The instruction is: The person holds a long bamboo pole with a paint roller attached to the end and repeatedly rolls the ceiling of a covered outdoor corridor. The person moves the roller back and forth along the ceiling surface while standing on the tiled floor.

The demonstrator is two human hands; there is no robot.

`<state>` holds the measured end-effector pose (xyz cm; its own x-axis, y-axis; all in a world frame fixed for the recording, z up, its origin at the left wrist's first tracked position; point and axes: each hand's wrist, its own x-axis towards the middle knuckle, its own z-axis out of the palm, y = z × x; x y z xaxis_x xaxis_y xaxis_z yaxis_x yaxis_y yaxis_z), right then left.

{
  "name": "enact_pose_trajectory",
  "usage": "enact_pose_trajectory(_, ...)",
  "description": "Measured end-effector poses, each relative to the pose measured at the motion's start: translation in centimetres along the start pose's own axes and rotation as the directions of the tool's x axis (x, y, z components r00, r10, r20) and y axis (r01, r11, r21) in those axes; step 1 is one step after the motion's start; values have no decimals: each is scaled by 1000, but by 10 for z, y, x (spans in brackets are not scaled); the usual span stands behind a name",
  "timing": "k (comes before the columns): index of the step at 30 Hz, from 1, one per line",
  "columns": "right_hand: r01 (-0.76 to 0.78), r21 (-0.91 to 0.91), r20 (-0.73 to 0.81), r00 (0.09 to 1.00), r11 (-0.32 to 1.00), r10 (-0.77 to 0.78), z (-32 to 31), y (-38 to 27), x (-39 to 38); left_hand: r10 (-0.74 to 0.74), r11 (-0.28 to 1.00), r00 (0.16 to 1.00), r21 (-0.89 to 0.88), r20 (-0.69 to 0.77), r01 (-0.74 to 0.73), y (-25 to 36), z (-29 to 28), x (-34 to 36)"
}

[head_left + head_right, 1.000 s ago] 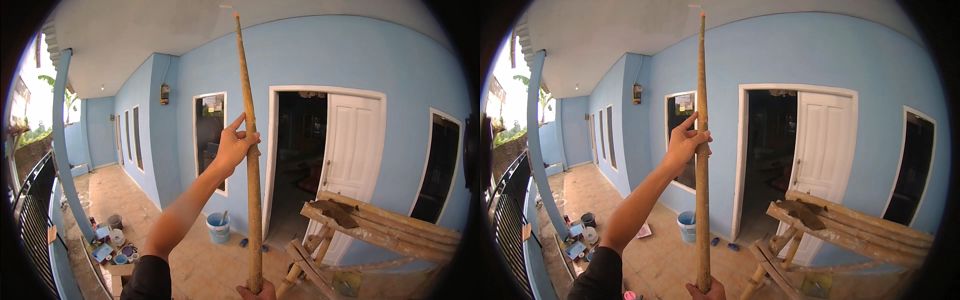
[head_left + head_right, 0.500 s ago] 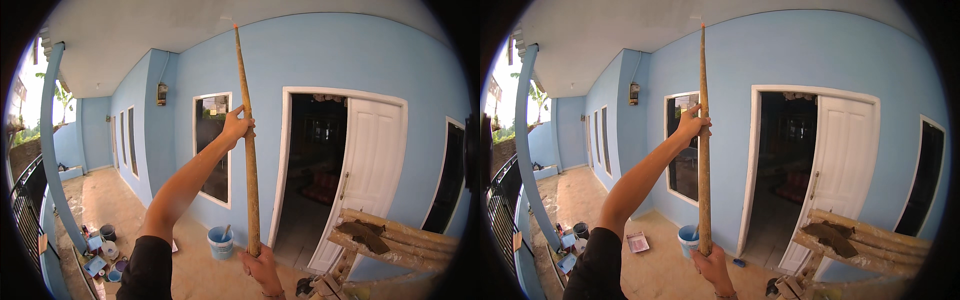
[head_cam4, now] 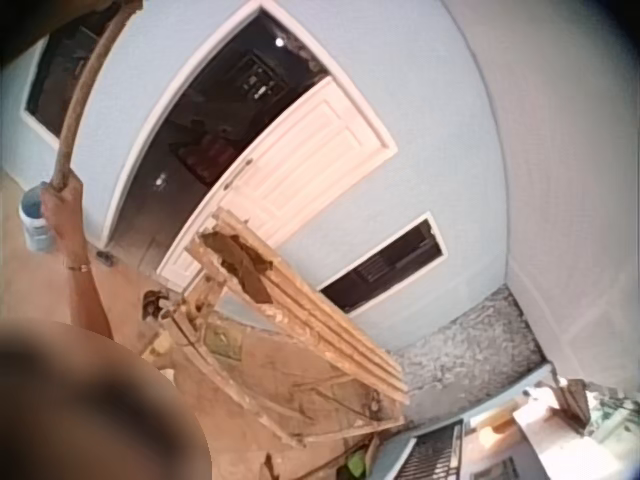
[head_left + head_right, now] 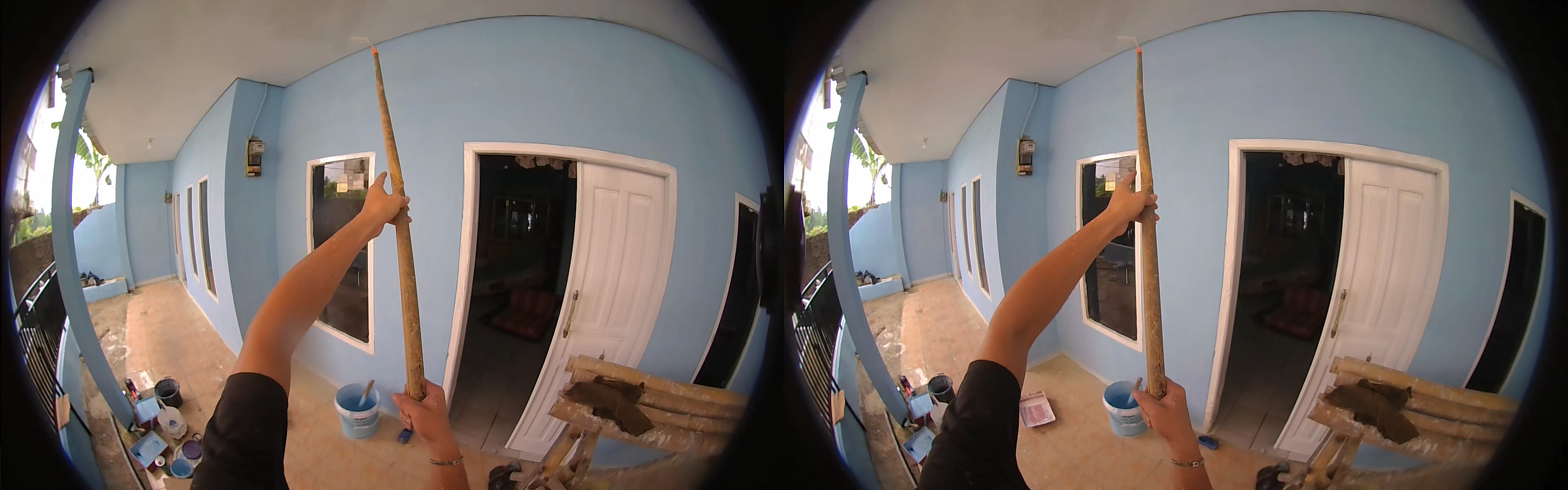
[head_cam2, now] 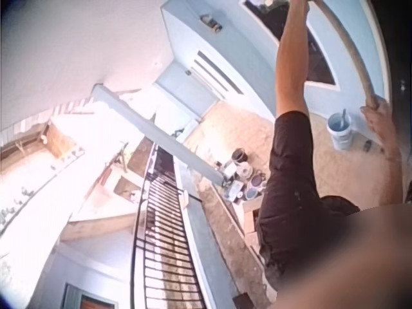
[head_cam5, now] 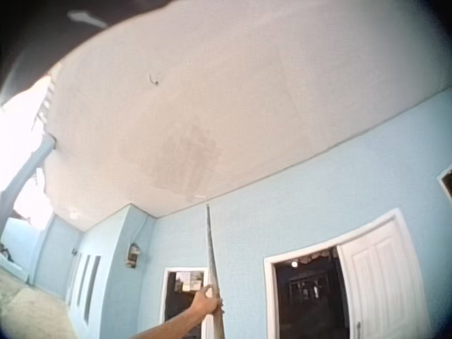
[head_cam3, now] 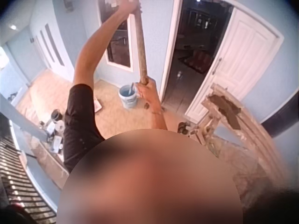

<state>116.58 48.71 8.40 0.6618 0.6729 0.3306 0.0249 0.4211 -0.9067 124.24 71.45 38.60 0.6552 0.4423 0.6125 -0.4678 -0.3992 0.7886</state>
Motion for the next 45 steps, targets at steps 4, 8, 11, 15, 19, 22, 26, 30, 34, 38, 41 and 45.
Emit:
enact_pose_trajectory(4, 12, -37, 1, 1000, 999, -12, -28, 21, -59, -11, 999, 992, 37, 123, 7, 14, 15, -61)
enact_pose_trajectory(8, -19, -34, -21, 1000, 999, 18, -51, 34, -148, -3, 994, 979, 110, 204, -19, 41, 40, -145)
enact_pose_trajectory(11, -71, -32, -57, 996, 997, 69, -60, 33, -220, -29, 996, 973, 92, 230, 8, 71, 59, -214)
enact_pose_trajectory(15, -82, -27, -96, 992, 996, 79, -60, 31, -315, -16, 997, 960, 78, 281, -6, 105, 82, -300)
enact_pose_trajectory(19, -108, -23, -130, 986, 994, 104, -69, 43, -399, -20, 996, 944, 86, 328, -9, 123, 100, -377)
enact_pose_trajectory(22, -107, -91, -194, 977, 990, 88, -83, 76, -451, -26, 994, 930, 105, 367, -14, 128, 109, -420)
enact_pose_trajectory(26, -63, -125, -262, 965, 990, 28, -84, 103, -476, -2, 991, 924, 124, 383, -49, 133, 120, -446)
enact_pose_trajectory(30, -61, -112, -205, 978, 992, 37, -65, 65, -469, -20, 990, 930, 137, 367, -33, 143, 120, -435)
enact_pose_trajectory(34, -156, 109, -159, 972, 982, 172, -38, 28, -443, -40, 992, 942, 129, 333, -3, 143, 108, -410)
enact_pose_trajectory(38, -147, 112, -45, 987, 983, 153, -23, 41, -383, -49, 985, 953, 173, 300, -4, 125, 87, -364)
enact_pose_trajectory(41, -99, 66, -64, 993, 993, 103, -19, 55, -336, -52, 993, 967, 112, 251, 24, 100, 71, -324)
enact_pose_trajectory(45, 59, 35, -111, 992, 998, -54, -12, 62, -253, -33, 999, 978, 32, 208, 27, 72, 53, -250)
